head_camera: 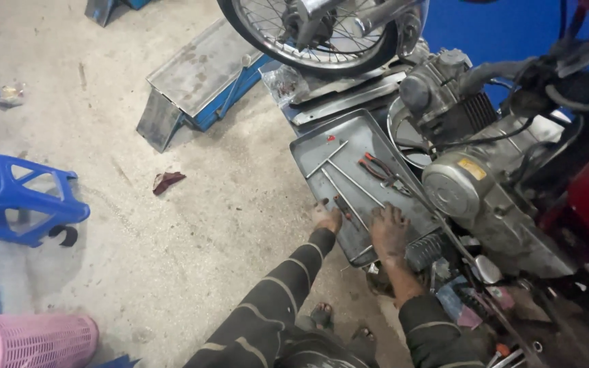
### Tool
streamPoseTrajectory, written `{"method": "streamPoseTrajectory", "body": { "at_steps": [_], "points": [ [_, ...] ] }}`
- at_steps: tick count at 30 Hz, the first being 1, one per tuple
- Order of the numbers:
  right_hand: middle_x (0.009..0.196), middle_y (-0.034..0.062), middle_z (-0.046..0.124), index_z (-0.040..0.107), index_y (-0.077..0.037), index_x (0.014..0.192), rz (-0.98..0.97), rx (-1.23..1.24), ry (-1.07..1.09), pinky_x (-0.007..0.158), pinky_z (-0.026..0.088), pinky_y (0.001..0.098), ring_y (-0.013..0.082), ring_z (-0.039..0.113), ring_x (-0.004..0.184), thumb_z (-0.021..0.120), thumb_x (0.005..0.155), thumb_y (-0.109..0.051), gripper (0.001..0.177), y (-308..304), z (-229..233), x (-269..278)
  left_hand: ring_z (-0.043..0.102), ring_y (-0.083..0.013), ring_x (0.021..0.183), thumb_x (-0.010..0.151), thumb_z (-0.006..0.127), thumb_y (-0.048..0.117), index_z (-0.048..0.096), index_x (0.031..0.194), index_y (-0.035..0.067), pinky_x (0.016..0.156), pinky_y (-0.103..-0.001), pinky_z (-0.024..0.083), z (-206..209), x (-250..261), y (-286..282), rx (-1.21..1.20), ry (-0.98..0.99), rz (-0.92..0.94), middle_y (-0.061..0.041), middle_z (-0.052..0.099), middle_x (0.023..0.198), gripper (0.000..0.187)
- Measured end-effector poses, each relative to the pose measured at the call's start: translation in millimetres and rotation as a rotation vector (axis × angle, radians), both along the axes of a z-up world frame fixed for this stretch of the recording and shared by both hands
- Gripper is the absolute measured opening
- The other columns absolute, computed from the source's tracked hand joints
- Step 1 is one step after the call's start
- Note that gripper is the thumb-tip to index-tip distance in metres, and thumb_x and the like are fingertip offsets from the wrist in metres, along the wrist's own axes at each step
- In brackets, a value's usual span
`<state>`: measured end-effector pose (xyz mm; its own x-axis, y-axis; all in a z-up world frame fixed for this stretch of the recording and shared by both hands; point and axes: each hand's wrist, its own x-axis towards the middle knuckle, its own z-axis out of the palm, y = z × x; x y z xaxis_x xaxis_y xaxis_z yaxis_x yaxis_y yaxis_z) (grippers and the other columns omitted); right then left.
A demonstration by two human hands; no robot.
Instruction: The person works on the rear wheel of a motorcycle in a workshop. They use a wrench to loosen and remove the axle nut, then detach the wheel from the frame. The person then removes the chain from the sprocket and places the wheel on the floor.
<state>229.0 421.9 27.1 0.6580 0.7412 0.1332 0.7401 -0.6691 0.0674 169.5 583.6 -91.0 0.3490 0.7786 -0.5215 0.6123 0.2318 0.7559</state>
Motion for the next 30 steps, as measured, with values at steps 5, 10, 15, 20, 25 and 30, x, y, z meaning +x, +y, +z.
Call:
{"method": "streamPoseTrajectory", "body": {
  "at_steps": [5, 10, 15, 20, 25, 30],
  "points": [
    [0.131, 0.0035, 0.055, 0.061, -0.024, 0.126, -0.050, -0.021, 0.222, 0.101, 0.043, 0.0446, 0.0234, 0.053, 0.123, 0.057, 0.098, -0.030, 0.029, -3.9, -47.3, 27.9, 0.059, -0.0368, 0.122, 0.087, 0.060, 0.048, 0.060, 0.129, 0.018, 0.101, -0.052, 0.049, -27.5, -1.9, 24.8, -0.003, -0.044, -0.030, -0.019, 0.063, 0.127, 0.052],
    [0.127, 0.0067, 0.057, 0.064, -0.018, 0.122, -0.078, 0.088, 0.306, 0.098, 0.042, 0.0425, 0.0267, 0.055, 0.118, 0.053, 0.100, -0.027, 0.026, -2.6, -51.1, 25.7, 0.062, -0.0333, 0.117, 0.087, 0.059, 0.064, 0.059, 0.127, 0.030, 0.094, -0.050, 0.053, 4.6, -7.6, 26.3, -0.047, -0.075, -0.038, -0.015, 0.066, 0.119, 0.052],
    [0.136, 0.0064, 0.054, 0.060, -0.017, 0.127, -0.078, 0.014, 0.248, 0.103, 0.044, 0.0430, 0.0261, 0.054, 0.124, 0.052, 0.101, -0.031, 0.031, -3.2, -72.5, 30.0, 0.049, -0.0414, 0.132, 0.093, 0.061, 0.052, 0.049, 0.142, 0.027, 0.103, -0.059, 0.044, 4.2, 3.9, 41.2, -0.173, -0.139, -0.144, -0.020, 0.053, 0.141, 0.057],
    [0.140, 0.0079, 0.052, 0.055, -0.016, 0.134, -0.099, 0.009, 0.281, 0.103, 0.045, 0.0456, 0.0263, 0.054, 0.128, 0.053, 0.098, -0.031, 0.039, -0.5, -71.4, 26.1, 0.051, -0.0404, 0.130, 0.091, 0.063, 0.049, 0.048, 0.142, 0.025, 0.103, -0.059, 0.045, -13.5, 11.7, 48.1, -0.156, -0.114, -0.113, -0.020, 0.056, 0.137, 0.058],
    [0.146, 0.0141, 0.048, 0.056, -0.013, 0.136, -0.112, 0.086, 0.378, 0.107, 0.041, 0.0503, 0.0316, 0.050, 0.133, 0.056, 0.097, -0.029, 0.042, -5.4, -65.0, 22.9, 0.047, -0.0391, 0.135, 0.093, 0.062, 0.043, 0.047, 0.143, 0.019, 0.107, -0.057, 0.042, 73.1, -12.2, 24.7, -0.061, -0.131, -0.094, -0.020, 0.052, 0.143, 0.058],
    [0.150, 0.0135, 0.045, 0.051, -0.015, 0.142, -0.104, 0.120, 0.439, 0.112, 0.035, 0.0525, 0.0322, 0.044, 0.139, 0.055, 0.099, -0.033, 0.047, -7.9, -67.4, 21.9, 0.033, -0.0408, 0.144, 0.099, 0.052, 0.026, 0.026, 0.153, 0.003, 0.118, -0.057, 0.033, 205.8, -35.4, 14.4, 0.095, -0.231, -0.070, -0.027, 0.036, 0.154, 0.065]
  ]
}}
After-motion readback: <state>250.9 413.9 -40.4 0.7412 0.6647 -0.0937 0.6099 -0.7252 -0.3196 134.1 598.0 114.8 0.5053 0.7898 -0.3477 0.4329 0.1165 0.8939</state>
